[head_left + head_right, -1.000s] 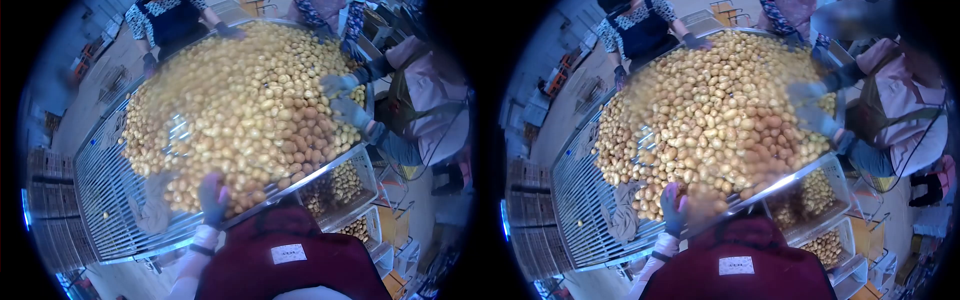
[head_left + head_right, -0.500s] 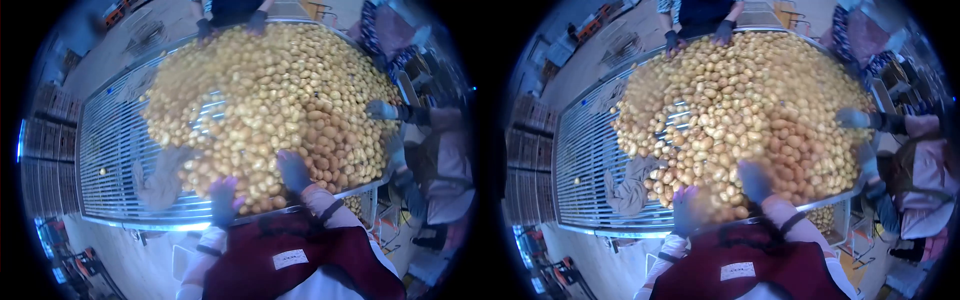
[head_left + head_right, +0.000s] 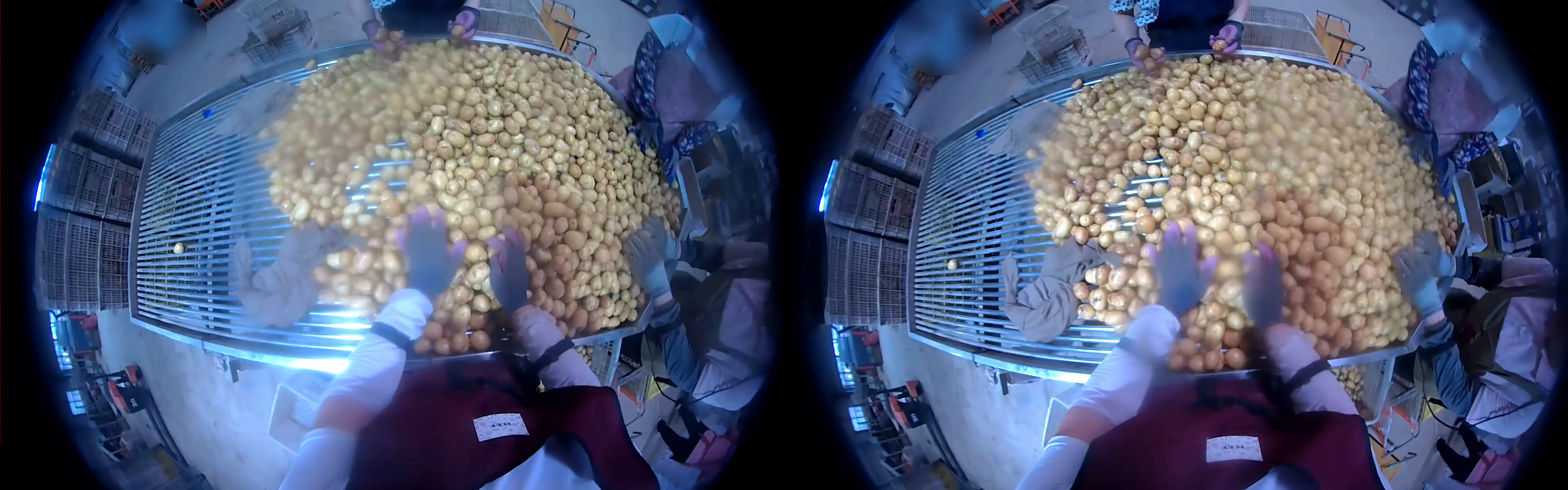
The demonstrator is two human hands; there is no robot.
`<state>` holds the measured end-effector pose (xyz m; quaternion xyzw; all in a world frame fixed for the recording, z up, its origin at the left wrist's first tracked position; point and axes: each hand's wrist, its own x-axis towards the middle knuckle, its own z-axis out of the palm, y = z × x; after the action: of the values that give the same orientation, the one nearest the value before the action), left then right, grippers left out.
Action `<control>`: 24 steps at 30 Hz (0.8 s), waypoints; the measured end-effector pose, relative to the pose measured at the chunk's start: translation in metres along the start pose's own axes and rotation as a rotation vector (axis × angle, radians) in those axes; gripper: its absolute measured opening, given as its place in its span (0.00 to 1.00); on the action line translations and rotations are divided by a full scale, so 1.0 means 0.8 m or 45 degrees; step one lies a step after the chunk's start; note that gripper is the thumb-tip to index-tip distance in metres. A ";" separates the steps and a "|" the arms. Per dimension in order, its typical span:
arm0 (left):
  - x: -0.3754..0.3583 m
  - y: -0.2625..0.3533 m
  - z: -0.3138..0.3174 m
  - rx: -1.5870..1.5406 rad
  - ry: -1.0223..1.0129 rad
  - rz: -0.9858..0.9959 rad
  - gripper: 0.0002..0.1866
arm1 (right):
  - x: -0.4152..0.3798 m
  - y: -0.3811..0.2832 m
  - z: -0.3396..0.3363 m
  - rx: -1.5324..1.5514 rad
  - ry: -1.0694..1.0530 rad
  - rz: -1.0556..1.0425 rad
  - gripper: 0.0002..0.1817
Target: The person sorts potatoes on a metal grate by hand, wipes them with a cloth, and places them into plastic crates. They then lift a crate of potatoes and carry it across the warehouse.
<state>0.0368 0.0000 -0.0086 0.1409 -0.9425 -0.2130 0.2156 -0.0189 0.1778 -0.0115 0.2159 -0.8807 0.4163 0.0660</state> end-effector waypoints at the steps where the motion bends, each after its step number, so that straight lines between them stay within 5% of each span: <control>1: 0.009 0.002 0.005 -0.124 0.014 0.028 0.36 | 0.001 0.000 -0.007 0.013 -0.064 -0.013 0.21; 4: 0.038 -0.014 -0.076 -0.356 -0.132 0.080 0.27 | -0.007 0.007 -0.034 0.124 -0.097 -0.025 0.22; 5: 0.041 -0.040 -0.092 -0.547 -0.149 -0.037 0.24 | -0.004 -0.005 -0.047 0.175 -0.083 -0.021 0.22; 6: 0.043 -0.067 -0.107 -0.737 -0.149 -0.156 0.21 | 0.001 -0.016 -0.069 0.019 -0.066 -0.292 0.22; 7: 0.040 -0.094 -0.115 -0.970 -0.138 -0.367 0.19 | -0.008 -0.014 -0.066 0.138 -0.046 -0.147 0.22; 9: 0.051 -0.122 -0.144 -0.423 -0.399 -0.321 0.21 | -0.021 -0.007 -0.060 0.370 -0.005 0.126 0.21; 12: 0.049 -0.158 -0.119 -0.010 -0.434 -0.134 0.24 | -0.016 -0.034 -0.049 -0.201 0.094 -0.217 0.20; 16: 0.049 -0.158 -0.099 0.177 -0.402 -0.099 0.28 | -0.003 -0.089 -0.013 -0.003 -0.314 -0.499 0.18; 18: 0.050 -0.166 -0.094 0.165 -0.345 -0.068 0.27 | 0.000 -0.104 0.002 -0.110 -0.636 -0.651 0.16; 21: 0.045 -0.171 -0.086 -0.164 -0.335 -0.210 0.24 | 0.019 -0.087 0.011 -0.271 -0.660 -0.506 0.12; 24: 0.038 -0.160 -0.089 -0.458 -0.274 -0.425 0.19 | 0.034 -0.058 -0.008 0.120 -0.401 -0.222 0.12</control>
<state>0.0661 -0.1466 0.0011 0.2303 -0.8707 -0.4234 0.0976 -0.0237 0.1477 0.0335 0.3570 -0.8375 0.4109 -0.0471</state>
